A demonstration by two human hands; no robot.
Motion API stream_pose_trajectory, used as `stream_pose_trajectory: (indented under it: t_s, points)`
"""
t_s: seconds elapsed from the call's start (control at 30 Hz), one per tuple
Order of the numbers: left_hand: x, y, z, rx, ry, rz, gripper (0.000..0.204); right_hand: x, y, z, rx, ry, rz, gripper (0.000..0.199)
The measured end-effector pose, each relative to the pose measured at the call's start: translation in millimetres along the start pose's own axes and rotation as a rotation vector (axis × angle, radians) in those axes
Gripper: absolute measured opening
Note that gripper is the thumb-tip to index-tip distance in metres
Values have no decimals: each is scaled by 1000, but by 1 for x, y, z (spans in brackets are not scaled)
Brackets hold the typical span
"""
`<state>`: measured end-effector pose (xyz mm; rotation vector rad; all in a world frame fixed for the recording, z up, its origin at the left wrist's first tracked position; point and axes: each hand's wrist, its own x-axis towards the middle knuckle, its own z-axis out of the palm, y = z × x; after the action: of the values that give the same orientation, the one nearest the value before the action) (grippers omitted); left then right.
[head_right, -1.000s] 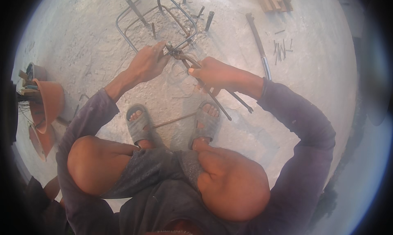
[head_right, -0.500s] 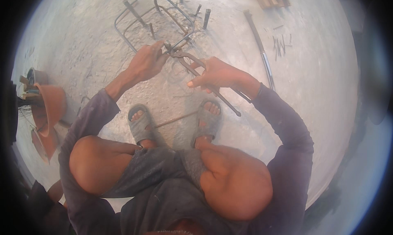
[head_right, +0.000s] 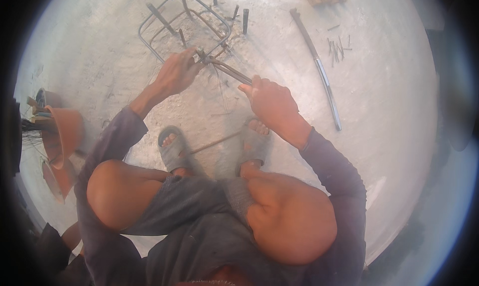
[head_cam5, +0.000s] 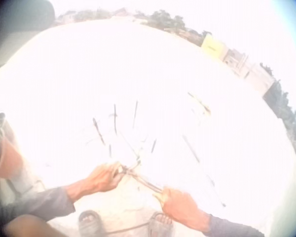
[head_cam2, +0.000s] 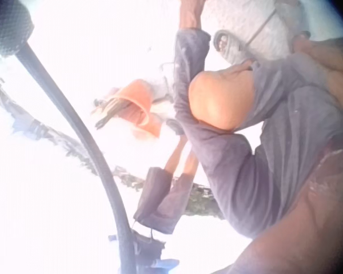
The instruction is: The person assembles a metal frame by hand, using pliers to bend and secure metal rods into a rectangular structure. The person repeatedly adjusts and tightens the frame components on a concrete floor.
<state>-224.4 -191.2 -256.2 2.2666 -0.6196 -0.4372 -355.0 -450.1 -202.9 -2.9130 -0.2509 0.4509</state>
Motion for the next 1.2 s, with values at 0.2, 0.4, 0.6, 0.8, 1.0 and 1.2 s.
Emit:
stream_pose_trajectory:
  t_s: [0.2,0.4,0.6,0.8,1.0,1.2]
  points:
    - [-2,0,-4,-6,5,16,30,-1,-9,10,1464,-485,348,46]
    - [1,1,-1,33,-7,-18,36,4,0,-25,1105,-448,259,76]
    - [0,0,0,46,-4,-3,35,-8,0,-38,299,-185,61,82]
    - [0,-6,6,27,70,75,31,-29,5,-5,-475,232,-168,84]
    - [0,0,2,9,26,37,34,-14,12,-12,-644,280,-187,82]
    - [0,9,-3,27,-10,-36,37,0,45,-33,292,-338,147,73]
